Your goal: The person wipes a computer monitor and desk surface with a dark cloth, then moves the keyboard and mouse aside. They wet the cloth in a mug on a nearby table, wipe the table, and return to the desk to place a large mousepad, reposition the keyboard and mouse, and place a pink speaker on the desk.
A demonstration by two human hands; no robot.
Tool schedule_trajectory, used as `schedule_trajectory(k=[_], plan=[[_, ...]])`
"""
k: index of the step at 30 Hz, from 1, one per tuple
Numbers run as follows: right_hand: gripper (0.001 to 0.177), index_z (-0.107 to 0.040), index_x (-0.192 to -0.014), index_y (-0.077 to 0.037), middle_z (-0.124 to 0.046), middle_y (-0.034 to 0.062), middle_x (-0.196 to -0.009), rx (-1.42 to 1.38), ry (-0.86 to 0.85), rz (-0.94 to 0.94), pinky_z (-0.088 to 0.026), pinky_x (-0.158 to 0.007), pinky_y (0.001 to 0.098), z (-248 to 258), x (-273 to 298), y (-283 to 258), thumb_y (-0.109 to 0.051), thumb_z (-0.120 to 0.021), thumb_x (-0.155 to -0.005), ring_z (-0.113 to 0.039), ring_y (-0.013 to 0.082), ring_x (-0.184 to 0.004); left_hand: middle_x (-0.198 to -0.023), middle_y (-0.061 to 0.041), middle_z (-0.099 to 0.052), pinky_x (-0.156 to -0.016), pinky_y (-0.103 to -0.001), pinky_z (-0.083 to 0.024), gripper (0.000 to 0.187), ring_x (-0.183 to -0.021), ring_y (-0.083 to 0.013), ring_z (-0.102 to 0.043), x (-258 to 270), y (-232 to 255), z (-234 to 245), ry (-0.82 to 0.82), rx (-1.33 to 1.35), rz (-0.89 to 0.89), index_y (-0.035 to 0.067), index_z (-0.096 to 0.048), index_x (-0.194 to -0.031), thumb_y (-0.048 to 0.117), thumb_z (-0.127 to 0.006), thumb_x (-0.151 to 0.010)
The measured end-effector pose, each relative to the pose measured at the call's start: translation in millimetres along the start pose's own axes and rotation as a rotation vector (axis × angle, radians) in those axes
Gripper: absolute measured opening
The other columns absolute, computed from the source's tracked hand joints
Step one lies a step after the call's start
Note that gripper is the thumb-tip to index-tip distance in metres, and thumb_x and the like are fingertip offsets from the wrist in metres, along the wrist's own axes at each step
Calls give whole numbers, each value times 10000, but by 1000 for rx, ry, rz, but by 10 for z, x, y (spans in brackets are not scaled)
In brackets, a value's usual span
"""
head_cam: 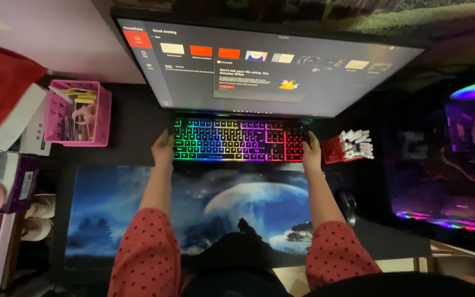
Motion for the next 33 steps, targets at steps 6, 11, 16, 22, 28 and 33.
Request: schedule_trajectory(k=[6, 11, 16, 22, 28, 33], plan=[[505, -497, -1542, -153, -398, 177, -1608, -135, 28, -33, -192, -1266, 568, 201, 583, -463, -135, -542, -1039, -246, 403, -1533, -1347, -175, -650, -1170, -403, -424, 343, -1331, -292, -546, 565, 429, 206, 40, 50, -120, 99, -687, -1332, 93, -690, -989], [514, -470, -1543, -90, -385, 210, -1614, -197, -10, 10, -200, -1269, 540, 403, 1424, -621, -64, -536, -1034, -252, 378, -1542, -1349, -170, -643, -1180, -401, -413, 339, -1339, -291, -538, 1088, 236, 821, 51, 88, -120, 106, -687, -1321, 64, -691, -985], [499, -464, -1518, -2, -424, 273, -1575, -259, -15, 6, -256, -1244, 555, 430, 2117, -340, 9, -522, -1023, -318, 410, -1510, -1318, -182, -653, -1168, -403, -423, 359, -1323, -297, -546, 1377, -374, 1381, 79, 69, -59, 85, -688, -1302, 118, -762, -952], [454, -514, -1492, -20, -504, 219, -1532, -230, 22, -108, -292, -1238, 502, 413, 2351, 249, -49, -550, -1041, -401, 362, -1478, -1339, -174, -653, -1169, -418, -427, 352, -1331, -308, -548, 1705, -499, 1575, 22, 3, 39, 74, -681, -1337, 109, -694, -987], [437, -545, -1483, -40, -568, 205, -1478, -186, 54, -150, -368, -1189, 510, 405, 2401, 332, -66, -558, -1047, -490, 351, -1414, -1367, -200, -629, -1157, -432, -427, 362, -1344, -318, -527, 1614, -564, 1647, -87, -1, -10, 9, -656, -1348, 103, -678, -1000], [345, -703, -1325, -172, -743, 138, -1198, 444, 76, 63, -526, -995, 539, 639, 1525, 1366, -252, -640, -996, -679, 378, -1144, -1124, -102, -773, -951, -379, -549, 211, -1121, -270, -708, 988, -587, 1869, -209, -467, -267, 124, -798, -1172, 199, -754, -980]])
Point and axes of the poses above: each hand's wrist, its own x-axis away from the middle knuckle, its own z-axis out of the back of the hand, y = z × x, the point moved 2 cm from there along -x, towards the middle knuckle
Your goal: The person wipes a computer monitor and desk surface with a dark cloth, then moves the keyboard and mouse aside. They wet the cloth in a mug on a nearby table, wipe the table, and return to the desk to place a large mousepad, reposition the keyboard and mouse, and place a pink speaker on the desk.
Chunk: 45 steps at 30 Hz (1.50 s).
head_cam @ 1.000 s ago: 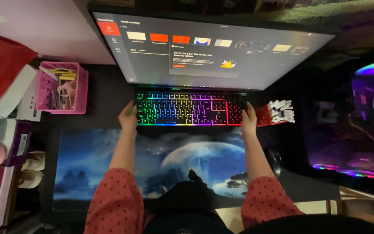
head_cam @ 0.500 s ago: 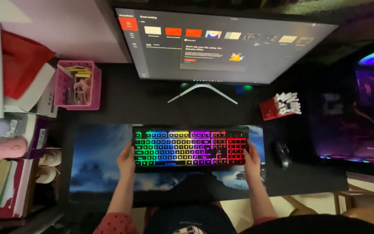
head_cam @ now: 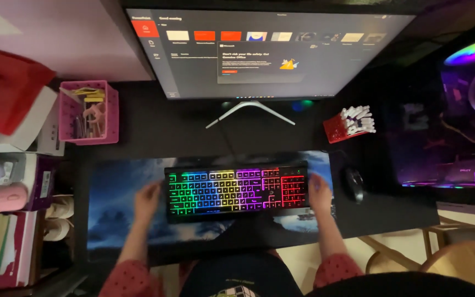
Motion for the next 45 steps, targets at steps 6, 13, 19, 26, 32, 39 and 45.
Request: schedule_trajectory(k=[6, 13, 19, 26, 32, 39, 45], plan=[[300, -746, -1217, -338, -701, -134, -1214, 388, 29, 454, -563, -911, 419, 139, -860, -672, -299, -778, -921, -666, 200, -1130, -1329, -107, -633, -1011, -485, -542, 461, -1249, -343, -626, -840, 731, 107, -108, -721, -144, 187, -674, -1349, 346, -767, -926], [258, -751, -1054, -362, -670, -129, -1075, 767, -260, 448, -559, -905, 410, -113, -1226, -921, -418, -815, -810, -623, 194, -1102, -1374, 57, -572, -1128, -543, -390, 363, -1344, -246, -485, -1236, 790, 19, -345, -1125, -40, 294, -739, -1108, 523, -769, -828], [141, -770, -945, -340, -733, -182, -962, 861, -289, 428, -484, -977, 348, -239, -1386, -903, -420, -802, -834, -641, 100, -1090, -1140, 1, -774, -1235, -607, -217, 287, -1455, -320, -499, -1383, 701, 104, -374, -1008, -11, 291, -787, -985, 531, -751, -832], [184, -743, -997, -386, -714, -120, -1022, 826, -252, 336, -471, -1021, 401, -444, -1677, -914, -522, -723, -873, -703, 170, -1044, -950, 101, -792, -1265, -514, -184, 190, -1280, -197, -593, -1458, 1025, 196, -233, -1097, -72, 345, -798, -916, 516, -753, -848], [150, -759, -946, -398, -718, -111, -979, 954, -172, 296, -407, -1045, 430, -526, -1620, -1002, -523, -705, -884, -713, 167, -1006, -908, 104, -747, -1247, -497, -272, 201, -1164, -182, -609, -1497, 834, 65, -51, -1055, -165, 354, -776, -920, 516, -794, -804], [221, -780, -997, -235, -716, 13, -1065, 365, 471, 551, -545, -847, 389, 303, -859, -1001, -295, -875, -807, -684, 239, -983, -1098, -120, -626, -847, -485, -555, 486, -940, -369, -628, -1147, 875, 160, 271, -763, -423, 105, -683, -1163, 310, -908, -783], [738, -655, -1262, -106, -625, 155, -1207, 439, 616, 183, -501, -997, 485, 972, -212, 172, -392, -947, -647, -632, 360, -1119, -1073, -296, -712, -854, -586, -524, 316, -1027, -509, -668, -468, 583, 84, -42, -303, -50, -20, -681, -1193, 269, -649, -1069]])
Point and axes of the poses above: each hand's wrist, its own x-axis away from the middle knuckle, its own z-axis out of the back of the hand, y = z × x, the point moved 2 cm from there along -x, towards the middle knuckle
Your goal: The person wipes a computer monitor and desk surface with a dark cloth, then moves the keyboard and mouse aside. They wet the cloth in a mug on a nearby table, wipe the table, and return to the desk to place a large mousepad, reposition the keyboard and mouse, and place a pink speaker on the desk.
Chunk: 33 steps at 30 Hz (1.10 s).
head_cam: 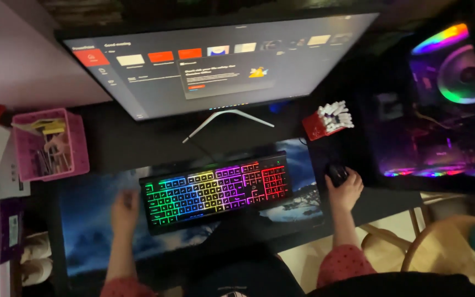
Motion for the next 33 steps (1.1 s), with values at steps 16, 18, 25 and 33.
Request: schedule_trajectory(k=[16, 18, 25, 33], plan=[[807, -529, -1374, -163, -705, 172, -1198, -260, -377, -334, -550, -951, 549, 373, 183, -562, -423, -914, -715, -668, 412, -1134, -1153, -230, -748, -964, -551, -525, 388, -1131, -443, -682, 458, -398, -187, -248, 16, 77, 86, -713, -1275, 384, -631, -1041], [802, -572, -1347, -163, -716, 157, -1203, -153, -407, -242, -572, -938, 523, 280, 304, -688, -435, -922, -678, -689, 383, -1117, -1091, -184, -773, -923, -507, -549, 349, -1085, -397, -713, 510, -399, -195, -261, 27, 102, 92, -740, -1191, 370, -714, -982], [848, -547, -1419, -250, -656, 83, -1280, 136, -449, -121, -585, -901, 520, -158, 633, -590, -556, -830, -681, -667, 334, -1156, -1219, -178, -748, -1007, -537, -535, 344, -1196, -397, -682, 757, 158, -35, -213, -192, 269, 145, -701, -1301, 343, -579, -1047], [493, -688, -1291, -96, -624, 204, -1346, -207, 196, 509, -443, -753, 564, 569, 1122, -2044, -375, -683, -885, -594, 445, -965, -1108, -47, -744, -783, -496, -538, 315, -1041, -323, -696, 692, -187, 489, 66, -210, 210, 291, -682, -1168, 477, -479, -1016]])
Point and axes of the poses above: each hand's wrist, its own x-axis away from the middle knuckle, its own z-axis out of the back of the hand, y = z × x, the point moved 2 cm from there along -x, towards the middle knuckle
